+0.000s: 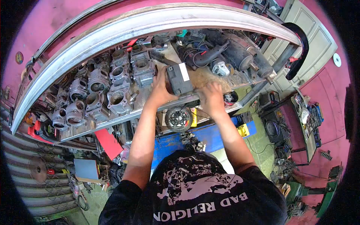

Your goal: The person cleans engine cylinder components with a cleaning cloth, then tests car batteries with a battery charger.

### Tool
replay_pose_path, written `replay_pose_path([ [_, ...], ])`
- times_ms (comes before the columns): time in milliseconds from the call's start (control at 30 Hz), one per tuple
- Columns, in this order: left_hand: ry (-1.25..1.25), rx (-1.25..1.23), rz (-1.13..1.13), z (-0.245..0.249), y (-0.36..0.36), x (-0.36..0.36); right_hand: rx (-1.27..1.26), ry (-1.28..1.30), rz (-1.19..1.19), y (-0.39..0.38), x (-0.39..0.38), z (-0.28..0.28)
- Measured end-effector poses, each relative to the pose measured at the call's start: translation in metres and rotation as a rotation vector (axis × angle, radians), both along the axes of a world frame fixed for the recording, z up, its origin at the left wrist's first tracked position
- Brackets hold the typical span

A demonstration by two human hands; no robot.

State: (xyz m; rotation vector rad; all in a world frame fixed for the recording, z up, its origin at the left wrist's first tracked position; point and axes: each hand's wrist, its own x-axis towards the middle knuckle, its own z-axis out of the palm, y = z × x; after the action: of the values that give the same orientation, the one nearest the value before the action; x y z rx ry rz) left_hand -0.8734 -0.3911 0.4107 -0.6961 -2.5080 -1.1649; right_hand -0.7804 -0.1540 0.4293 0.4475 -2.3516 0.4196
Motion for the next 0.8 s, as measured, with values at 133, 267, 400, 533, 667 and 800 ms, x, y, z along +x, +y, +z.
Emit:
replay_pose_path([
  [133, 0.043, 0.079, -0.003, -0.01, 0.002, -0.006, 0.103, -0.09, -0.35, 0.056, -0.049, -0.032],
  [267, -0.032, 0.051, 0.028, 0.001, 0.005, 0.002, 0.17, -0.186, -0.398, 0.06, -0.054, -0.03],
  [400, 0.055, 0.088, 0.113, -0.003, 0.019, 0.017, -0.047, -0.17, -0.293, -0.001, -0.011, -0.002],
  [533, 0.126, 0.166, 0.319, -0.013, 0.034, 0.029, -0.294, -0.284, 0.009, -0.047, 0.001, -0.008],
  [667, 0.098, 0.138, 0.525, -0.017, 0.039, 0.04, -0.266, -0.391, 0.087, -0.039, -0.023, -0.012],
  [800, 0.099, 0.161, 0.482, -0.034, 0.02, 0.046, -0.186, -0.459, 0.183, -0.034, -0.034, -0.002],
])
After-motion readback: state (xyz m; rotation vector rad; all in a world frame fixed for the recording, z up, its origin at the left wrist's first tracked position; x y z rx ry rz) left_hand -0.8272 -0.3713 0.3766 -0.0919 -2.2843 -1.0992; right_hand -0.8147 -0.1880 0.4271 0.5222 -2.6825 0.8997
